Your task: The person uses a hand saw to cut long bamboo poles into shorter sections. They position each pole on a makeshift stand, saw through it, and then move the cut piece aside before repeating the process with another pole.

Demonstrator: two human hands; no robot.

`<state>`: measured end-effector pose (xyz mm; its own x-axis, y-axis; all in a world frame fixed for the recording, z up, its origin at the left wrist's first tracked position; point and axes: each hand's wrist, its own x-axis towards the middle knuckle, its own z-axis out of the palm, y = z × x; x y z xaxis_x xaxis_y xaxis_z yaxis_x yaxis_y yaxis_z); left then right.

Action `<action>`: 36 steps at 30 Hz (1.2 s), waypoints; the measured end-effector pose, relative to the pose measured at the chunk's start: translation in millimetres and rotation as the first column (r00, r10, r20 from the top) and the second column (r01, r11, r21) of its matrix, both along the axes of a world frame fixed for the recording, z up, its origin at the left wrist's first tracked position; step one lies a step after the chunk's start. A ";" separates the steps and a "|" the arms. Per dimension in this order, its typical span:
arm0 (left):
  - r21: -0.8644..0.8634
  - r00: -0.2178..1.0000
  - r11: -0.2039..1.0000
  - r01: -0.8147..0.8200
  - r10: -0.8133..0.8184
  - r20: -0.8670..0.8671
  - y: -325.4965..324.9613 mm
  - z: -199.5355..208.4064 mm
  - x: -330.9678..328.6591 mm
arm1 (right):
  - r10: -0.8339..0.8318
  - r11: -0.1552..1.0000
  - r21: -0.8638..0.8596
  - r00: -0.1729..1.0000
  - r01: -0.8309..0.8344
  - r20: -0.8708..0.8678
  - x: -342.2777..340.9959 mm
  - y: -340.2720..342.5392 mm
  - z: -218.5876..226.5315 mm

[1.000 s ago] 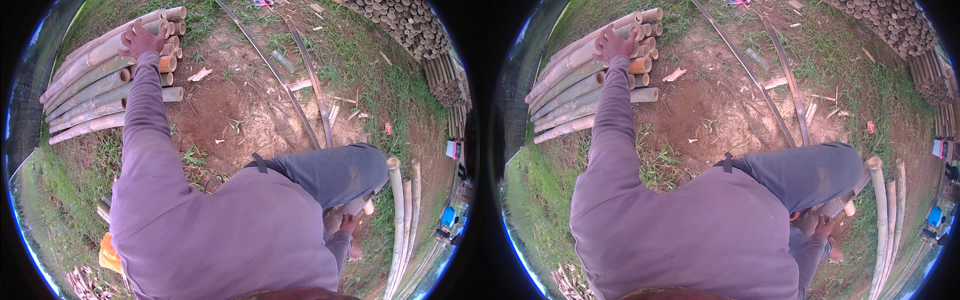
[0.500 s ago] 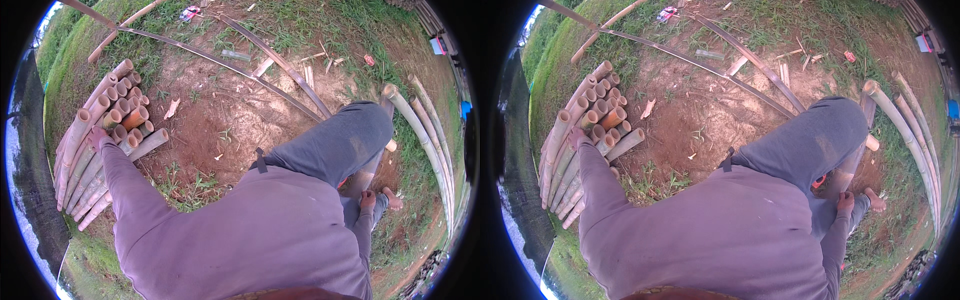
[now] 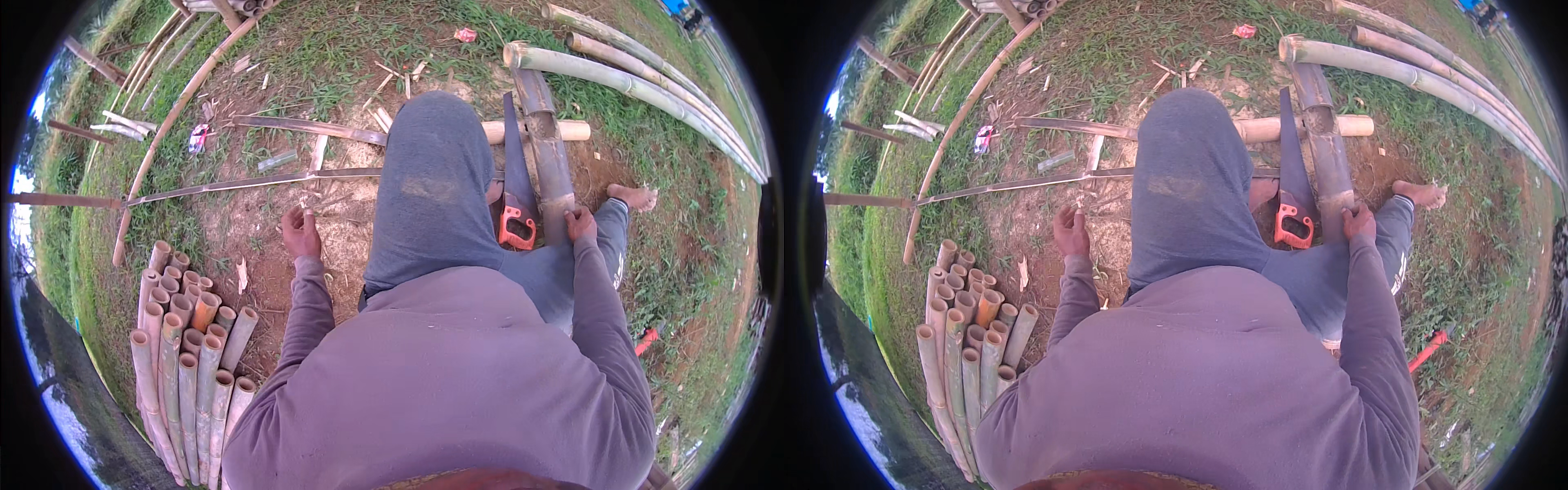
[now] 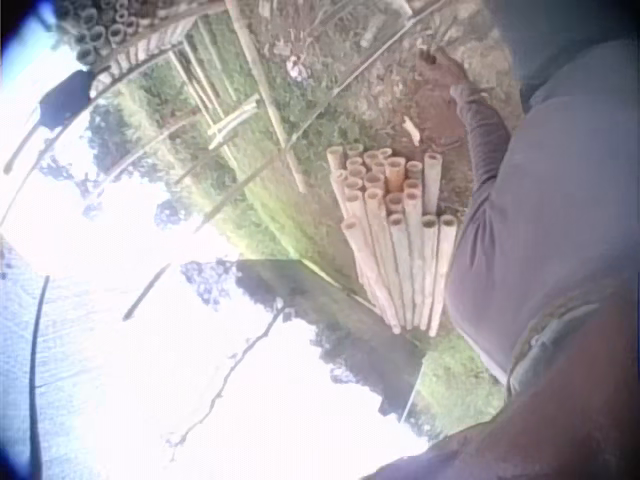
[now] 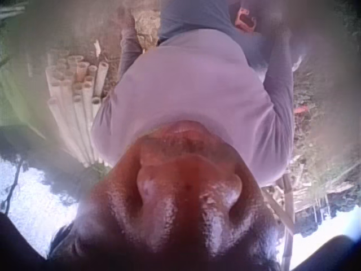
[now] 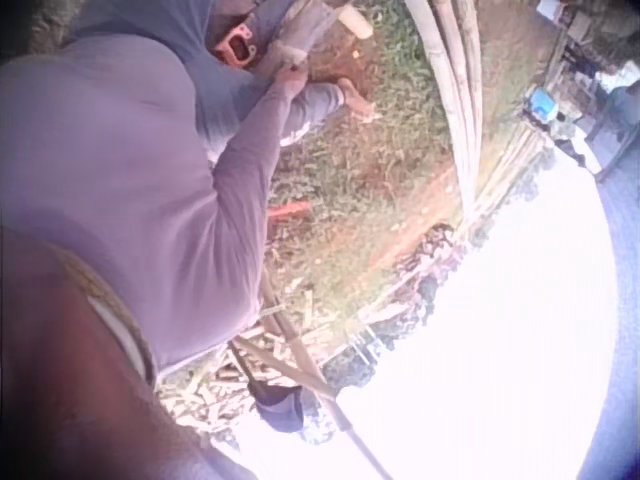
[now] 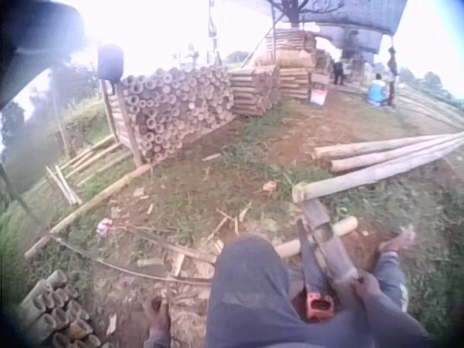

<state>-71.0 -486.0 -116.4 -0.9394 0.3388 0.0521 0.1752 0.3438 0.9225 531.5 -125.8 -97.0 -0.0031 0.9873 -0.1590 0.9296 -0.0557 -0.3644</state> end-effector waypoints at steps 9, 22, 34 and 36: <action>-0.303 0.412 0.430 0.850 -0.903 -0.124 369.5 105.0 45.8 | -0.150 0.985 0.062 0.980 0.159 -0.131 -20.5 -52.0 23.1; -0.890 0.097 0.109 0.442 -0.993 -0.073 665.4 150.0 221.5 | -0.281 0.959 -0.070 0.949 0.273 -0.146 -27.2 -42.8 35.3; -0.826 0.114 0.259 0.501 -0.966 -0.233 524.2 172.5 70.7 | -0.369 0.919 -0.209 0.917 0.335 -0.152 3.6 -39.1 31.3; -0.854 0.200 0.269 0.445 -0.960 -0.199 455.8 181.6 11.9 | -0.369 0.915 -0.229 0.919 0.332 -0.139 2.5 -47.2 30.0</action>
